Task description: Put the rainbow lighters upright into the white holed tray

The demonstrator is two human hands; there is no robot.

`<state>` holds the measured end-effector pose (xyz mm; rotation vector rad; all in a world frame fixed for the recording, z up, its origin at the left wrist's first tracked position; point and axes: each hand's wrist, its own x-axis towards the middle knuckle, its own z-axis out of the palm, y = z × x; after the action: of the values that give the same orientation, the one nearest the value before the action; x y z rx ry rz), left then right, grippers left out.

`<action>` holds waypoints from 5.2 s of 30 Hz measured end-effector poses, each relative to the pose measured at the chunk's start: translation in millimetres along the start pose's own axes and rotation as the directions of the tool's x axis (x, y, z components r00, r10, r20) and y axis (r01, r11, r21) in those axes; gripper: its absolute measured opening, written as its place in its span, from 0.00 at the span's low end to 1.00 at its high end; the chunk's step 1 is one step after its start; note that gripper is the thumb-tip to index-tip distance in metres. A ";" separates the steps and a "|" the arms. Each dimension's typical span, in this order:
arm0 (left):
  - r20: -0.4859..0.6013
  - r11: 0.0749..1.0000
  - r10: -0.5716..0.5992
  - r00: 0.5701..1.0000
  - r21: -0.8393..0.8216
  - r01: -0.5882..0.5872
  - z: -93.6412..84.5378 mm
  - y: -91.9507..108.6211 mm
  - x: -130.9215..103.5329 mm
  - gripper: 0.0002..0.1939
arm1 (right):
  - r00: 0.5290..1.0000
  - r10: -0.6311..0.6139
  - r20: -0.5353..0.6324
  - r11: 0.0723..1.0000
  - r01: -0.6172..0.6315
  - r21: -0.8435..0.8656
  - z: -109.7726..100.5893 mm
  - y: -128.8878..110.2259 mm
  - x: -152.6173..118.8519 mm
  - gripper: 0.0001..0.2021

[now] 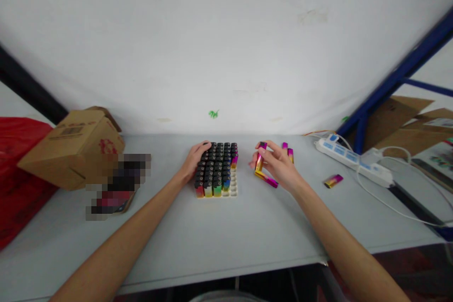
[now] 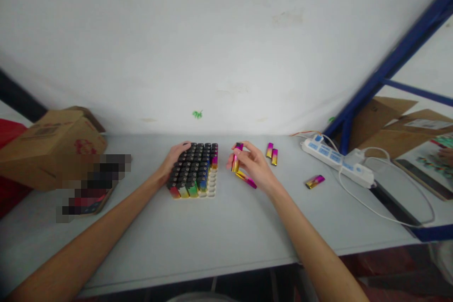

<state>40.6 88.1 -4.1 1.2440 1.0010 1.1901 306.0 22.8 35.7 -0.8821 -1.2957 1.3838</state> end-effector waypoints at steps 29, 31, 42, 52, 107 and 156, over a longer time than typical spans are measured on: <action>-0.017 0.999 0.022 1.000 0.036 -0.022 -0.2 -0.4 0.4 0.17 | 0.980 -0.169 -0.109 0.624 0.021 -0.781 30.3 40.0 4.6 0.20; -0.012 0.999 0.014 1.000 0.032 -0.014 -0.6 -1.3 0.7 0.17 | 0.980 -0.176 -0.094 0.614 0.035 -0.789 29.2 36.9 2.7 0.19; -0.028 1.000 0.020 0.999 0.021 -0.019 1.6 -0.1 -0.1 0.16 | 0.941 -0.287 0.179 0.381 0.283 -0.880 18.2 14.8 -2.9 0.19; -0.013 0.998 0.025 1.000 0.057 -0.024 3.8 5.3 -3.7 0.17 | 0.958 -0.162 0.235 0.507 0.285 -0.813 17.2 32.3 9.1 0.14; -0.007 0.998 0.032 0.999 0.052 -0.031 2.2 3.4 -3.2 0.15 | 0.990 -0.003 -0.138 0.880 -0.064 -0.472 8.9 40.3 12.2 0.28; -0.005 1.000 0.018 1.000 0.019 -0.018 -0.8 -3.3 3.5 0.16 | 0.956 -0.133 0.261 0.461 0.292 -0.838 18.4 25.8 3.7 0.16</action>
<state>40.7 91.8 -7.2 1.2675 1.0088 1.2006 282.9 23.8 13.7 -1.2140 -2.2344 0.4939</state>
